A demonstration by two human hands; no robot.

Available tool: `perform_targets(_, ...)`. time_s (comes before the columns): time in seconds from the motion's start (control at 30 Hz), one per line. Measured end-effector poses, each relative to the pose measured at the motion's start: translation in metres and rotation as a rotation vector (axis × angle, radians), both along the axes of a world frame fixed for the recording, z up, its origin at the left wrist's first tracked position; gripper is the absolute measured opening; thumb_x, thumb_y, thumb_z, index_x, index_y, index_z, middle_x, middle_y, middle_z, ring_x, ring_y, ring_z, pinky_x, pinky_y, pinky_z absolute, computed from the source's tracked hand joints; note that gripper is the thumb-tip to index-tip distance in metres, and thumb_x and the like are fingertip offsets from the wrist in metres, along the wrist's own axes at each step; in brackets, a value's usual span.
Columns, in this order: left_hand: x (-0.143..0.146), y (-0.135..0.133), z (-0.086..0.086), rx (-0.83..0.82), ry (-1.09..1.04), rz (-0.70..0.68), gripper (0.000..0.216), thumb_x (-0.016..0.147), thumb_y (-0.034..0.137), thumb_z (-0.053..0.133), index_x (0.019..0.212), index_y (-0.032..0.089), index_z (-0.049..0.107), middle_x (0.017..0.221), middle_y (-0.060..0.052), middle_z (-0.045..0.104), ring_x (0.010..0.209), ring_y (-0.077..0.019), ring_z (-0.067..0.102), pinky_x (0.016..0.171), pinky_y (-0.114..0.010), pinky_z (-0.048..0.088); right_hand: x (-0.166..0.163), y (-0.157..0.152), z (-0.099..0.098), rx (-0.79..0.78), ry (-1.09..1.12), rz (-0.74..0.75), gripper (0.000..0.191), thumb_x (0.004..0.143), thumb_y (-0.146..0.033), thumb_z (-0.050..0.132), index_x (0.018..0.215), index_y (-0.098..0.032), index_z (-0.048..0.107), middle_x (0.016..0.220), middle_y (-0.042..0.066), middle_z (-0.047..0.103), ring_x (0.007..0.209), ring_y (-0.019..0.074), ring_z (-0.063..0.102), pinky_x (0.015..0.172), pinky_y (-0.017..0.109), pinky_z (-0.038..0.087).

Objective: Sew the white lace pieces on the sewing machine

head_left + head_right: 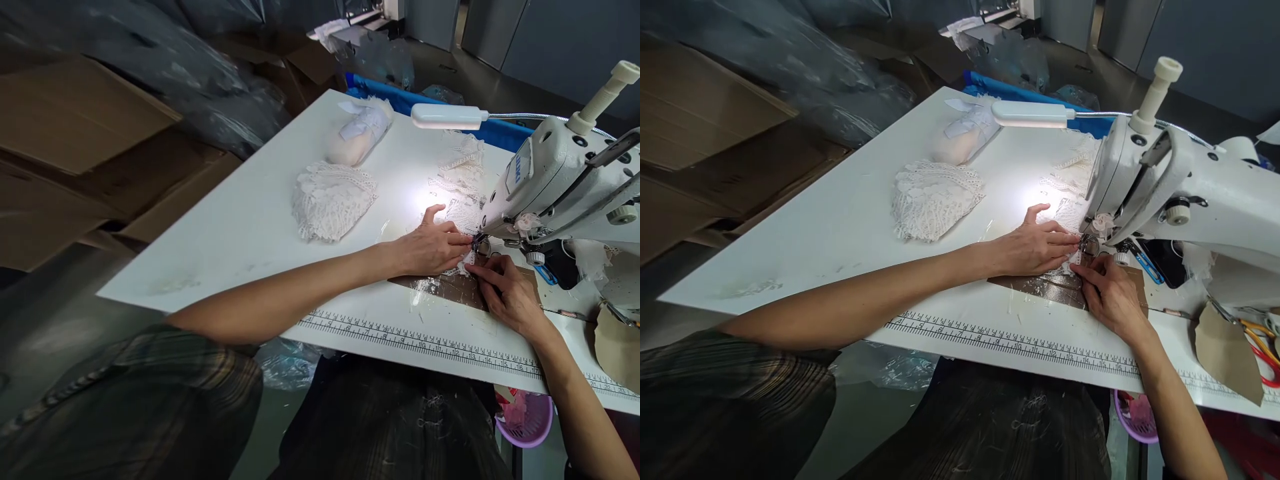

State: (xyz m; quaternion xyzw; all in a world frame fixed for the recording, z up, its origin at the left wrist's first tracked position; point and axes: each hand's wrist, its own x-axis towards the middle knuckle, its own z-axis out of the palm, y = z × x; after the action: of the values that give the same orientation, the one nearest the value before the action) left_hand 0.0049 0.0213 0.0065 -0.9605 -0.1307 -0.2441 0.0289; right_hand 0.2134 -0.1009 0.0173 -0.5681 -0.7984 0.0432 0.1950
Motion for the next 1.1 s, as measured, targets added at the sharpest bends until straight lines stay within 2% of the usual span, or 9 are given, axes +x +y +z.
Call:
perform_targets(0.3, 0.0, 0.001, 0.0, -0.082, 0.042, 0.045, 0.027, 0.102, 0.028, 0.045, 0.12, 0.03, 0.066, 0.126, -0.002, 0.069, 0.107, -0.0214, 0.061, 0.114, -0.059, 0.018, -0.002, 0.002, 0.003, -0.034, -0.045, -0.051, 0.038, 0.094, -0.025, 0.045, 0.122, -0.031, 0.07, 0.101, 0.008, 0.059, 0.08, 0.0177, 0.06, 0.062, 0.029, 0.053)
perform_targets(0.6, 0.005, 0.001, 0.001, -0.08, 0.011, 0.123, 0.025, 0.1, 0.028, 0.045, 0.113, 0.027, 0.067, 0.12, -0.001, 0.07, 0.098, -0.0215, 0.061, 0.11, -0.057, 0.019, -0.002, 0.007, 0.003, -0.041, -0.09, -0.071, 0.04, 0.094, -0.028, 0.045, 0.126, -0.031, 0.068, 0.102, 0.011, 0.061, 0.072, 0.0183, 0.057, 0.054, 0.03, 0.049)
perform_targets(0.7, 0.007, -0.002, 0.001, -0.061, 0.019, 0.143, 0.025, 0.101, 0.026, 0.043, 0.111, 0.026, 0.067, 0.119, -0.002, 0.07, 0.097, -0.0214, 0.061, 0.107, -0.054, 0.023, 0.0, 0.008, 0.001, -0.016, -0.035, -0.075, 0.039, 0.095, -0.029, 0.044, 0.126, -0.029, 0.068, 0.1, 0.012, 0.061, 0.072, 0.0195, 0.058, 0.057, 0.033, 0.051)
perform_targets(0.77, 0.007, -0.004, 0.001, -0.041, 0.008, 0.161, 0.025, 0.101, 0.023, 0.042, 0.112, 0.024, 0.066, 0.122, -0.005, 0.068, 0.096, -0.0208, 0.061, 0.103, -0.051, 0.027, 0.002, 0.007, 0.001, 0.017, 0.059, -0.092, 0.04, 0.096, -0.03, 0.042, 0.126, -0.027, 0.067, 0.099, 0.011, 0.061, 0.079, 0.021, 0.06, 0.067, 0.036, 0.054)
perform_targets(0.87, 0.005, -0.003, 0.005, -0.006, -0.063, 0.179, 0.024, 0.102, 0.022, 0.042, 0.11, 0.02, 0.064, 0.128, -0.01, 0.064, 0.096, -0.02, 0.062, 0.097, -0.048, 0.034, 0.007, 0.007, 0.002, 0.014, 0.205, -0.183, 0.039, 0.096, -0.033, 0.042, 0.125, -0.022, 0.065, 0.092, 0.009, 0.061, 0.081, 0.0208, 0.061, 0.073, 0.038, 0.054)
perform_targets(0.93, 0.002, 0.002, 0.01, -0.02, -0.089, 0.112, 0.023, 0.102, 0.023, 0.042, 0.104, 0.019, 0.065, 0.121, -0.009, 0.067, 0.092, -0.018, 0.063, 0.094, -0.045, 0.037, 0.009, 0.007, 0.003, -0.019, 0.254, -0.251, 0.037, 0.094, -0.036, 0.044, 0.12, -0.019, 0.066, 0.085, 0.007, 0.059, 0.076, 0.0205, 0.059, 0.068, 0.037, 0.052)
perform_targets(1.0, -0.003, 0.008, 0.017, -0.079, -0.061, -0.028, 0.024, 0.103, 0.024, 0.043, 0.098, 0.02, 0.066, 0.11, -0.006, 0.071, 0.088, -0.0154, 0.063, 0.09, -0.039, 0.041, 0.009, 0.007, 0.003, -0.024, 0.274, -0.28, 0.034, 0.092, -0.036, 0.046, 0.113, -0.017, 0.066, 0.082, 0.007, 0.057, 0.075, 0.0216, 0.059, 0.065, 0.036, 0.051)
perform_targets(1.1, -0.006, 0.014, 0.02, -0.179, 0.008, -0.22, 0.017, 0.1, 0.026, 0.052, 0.1, 0.02, 0.068, 0.107, -0.005, 0.072, 0.091, -0.0146, 0.065, 0.086, -0.033, 0.044, 0.008, 0.008, 0.002, -0.004, 0.272, -0.288, 0.029, 0.09, -0.032, 0.046, 0.107, -0.019, 0.064, 0.082, 0.007, 0.058, 0.079, 0.0229, 0.059, 0.066, 0.037, 0.05)
